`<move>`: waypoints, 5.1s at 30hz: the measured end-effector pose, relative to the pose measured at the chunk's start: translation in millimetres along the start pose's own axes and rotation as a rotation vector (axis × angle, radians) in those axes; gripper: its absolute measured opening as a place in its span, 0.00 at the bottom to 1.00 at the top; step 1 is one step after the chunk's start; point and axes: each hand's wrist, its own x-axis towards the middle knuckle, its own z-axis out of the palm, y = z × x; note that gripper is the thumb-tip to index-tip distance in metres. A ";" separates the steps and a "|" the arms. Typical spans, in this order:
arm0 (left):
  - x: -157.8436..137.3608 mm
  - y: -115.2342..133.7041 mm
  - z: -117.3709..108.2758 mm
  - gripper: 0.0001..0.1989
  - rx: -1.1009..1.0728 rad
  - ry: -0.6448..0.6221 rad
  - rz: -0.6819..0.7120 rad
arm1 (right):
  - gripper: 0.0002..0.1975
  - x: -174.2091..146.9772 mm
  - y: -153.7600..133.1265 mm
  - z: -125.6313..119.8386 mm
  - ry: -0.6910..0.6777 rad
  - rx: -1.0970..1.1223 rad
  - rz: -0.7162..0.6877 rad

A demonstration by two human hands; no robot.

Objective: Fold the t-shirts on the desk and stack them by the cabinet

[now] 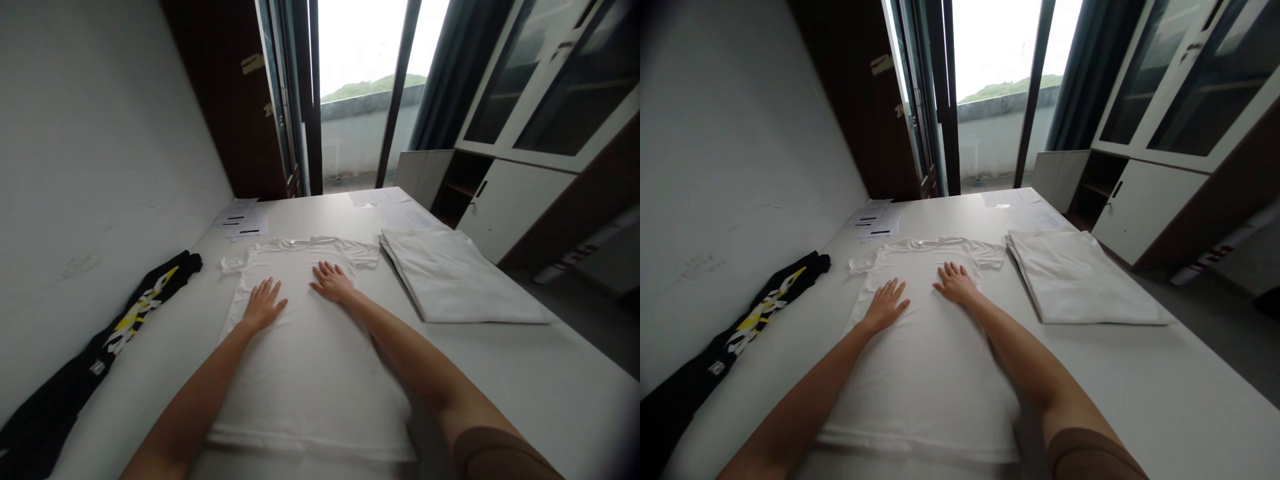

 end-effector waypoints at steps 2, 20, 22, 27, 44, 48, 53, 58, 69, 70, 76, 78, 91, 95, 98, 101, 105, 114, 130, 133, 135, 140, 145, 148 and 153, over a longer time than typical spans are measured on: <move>-5.5 -8.5 -5.0 0.35 0.015 -0.008 -0.069 | 0.39 0.4 16.6 -4.8 0.031 -0.015 0.109; -87.2 -16.7 -14.6 0.32 -0.070 0.035 0.109 | 0.38 0.2 20.4 -7.4 0.056 -0.042 0.067; -90.4 -8.4 -19.1 0.33 -0.077 0.037 0.142 | 0.38 -0.8 18.7 -11.0 0.060 -0.044 0.056; -100.2 20.9 -30.8 0.36 -0.124 -0.013 0.347 | 0.39 -12.5 -26.4 -8.9 0.016 0.020 -0.233; -107.4 6.7 -20.1 0.36 -0.178 0.018 0.306 | 0.37 -91.5 -82.5 -7.3 -0.109 -0.015 -0.289; -105.8 -12.6 -16.3 0.37 -0.155 0.003 0.194 | 0.35 -98.8 -56.6 -14.9 -0.084 -0.085 -0.001; -103.7 -16.7 -15.4 0.38 -0.149 0.010 0.160 | 0.36 -128.0 -62.2 -20.6 -0.078 -0.109 0.072; -110.7 -0.2 -19.2 0.38 -0.151 0.082 0.251 | 0.37 -142.6 -105.5 -12.4 -0.173 0.000 -0.215; -99.2 -31.0 -14.1 0.37 -0.096 0.058 -0.058 | 0.37 -142.7 -74.3 -13.8 -0.059 -0.119 0.049; -99.5 -27.8 -13.9 0.37 -0.104 0.063 -0.030 | 0.37 -142.8 -82.6 -11.2 -0.064 -0.105 -0.020; -103.9 -8.8 -14.3 0.33 -0.140 0.016 0.205 | 0.36 -138.5 -88.2 -3.7 -0.114 -0.053 -0.115; -102.3 -14.6 -15.0 0.33 -0.103 0.035 0.040 | 0.35 -138.2 -71.4 -6.6 -0.089 -0.081 0.015; -109.1 16.9 -15.7 0.31 -0.181 -0.004 0.357 | 0.36 -136.7 -89.2 -3.5 -0.059 -0.070 -0.102; -101.2 -5.9 -14.4 0.33 -0.071 0.035 -0.062 | 0.35 -134.8 -61.8 -7.8 -0.051 -0.093 0.109; -99.4 -18.4 -14.0 0.35 -0.034 0.059 -0.173 | 0.35 -137.5 -56.0 -10.6 -0.023 -0.110 0.187; -104.0 -8.6 -12.6 0.35 -0.088 0.055 -0.025 | 0.37 -140.1 -72.0 -9.6 -0.030 -0.096 0.059; -109.9 16.7 -10.2 0.34 -0.191 0.016 0.249 | 0.37 -138.3 -91.4 -6.4 -0.106 -0.044 -0.129; -97.5 -21.5 -9.4 0.36 -0.058 0.034 -0.127 | 0.37 -137.8 -55.5 -9.3 -0.046 -0.103 0.168; -113.9 -3.8 -26.0 0.39 -0.126 -0.062 0.133 | 0.37 -148.9 -80.8 -14.6 -0.035 -0.088 0.053; -134.6 13.5 -27.1 0.40 -0.154 -0.057 0.309 | 0.39 -163.4 -103.5 -9.5 -0.038 -0.053 -0.076; -149.0 16.0 -25.1 0.39 -0.158 -0.029 0.384 | 0.40 -173.3 -110.9 -6.5 -0.047 -0.037 -0.128; -170.9 -1.6 -23.2 0.40 -0.126 0.015 0.250 | 0.40 -187.6 -101.4 -8.5 -0.051 -0.058 0.051; -188.7 16.4 -27.4 0.39 -0.118 0.019 0.383 | 0.42 -202.7 -127.8 -6.4 -0.018 -0.055 -0.056; -198.0 8.1 -24.8 0.38 -0.117 0.029 0.352 | 0.43 -217.5 -133.8 -4.4 -0.042 -0.039 -0.109; -204.7 -20.8 -21.8 0.39 -0.093 0.068 0.164 | 0.43 -233.6 -110.7 -8.2 -0.030 -0.082 0.138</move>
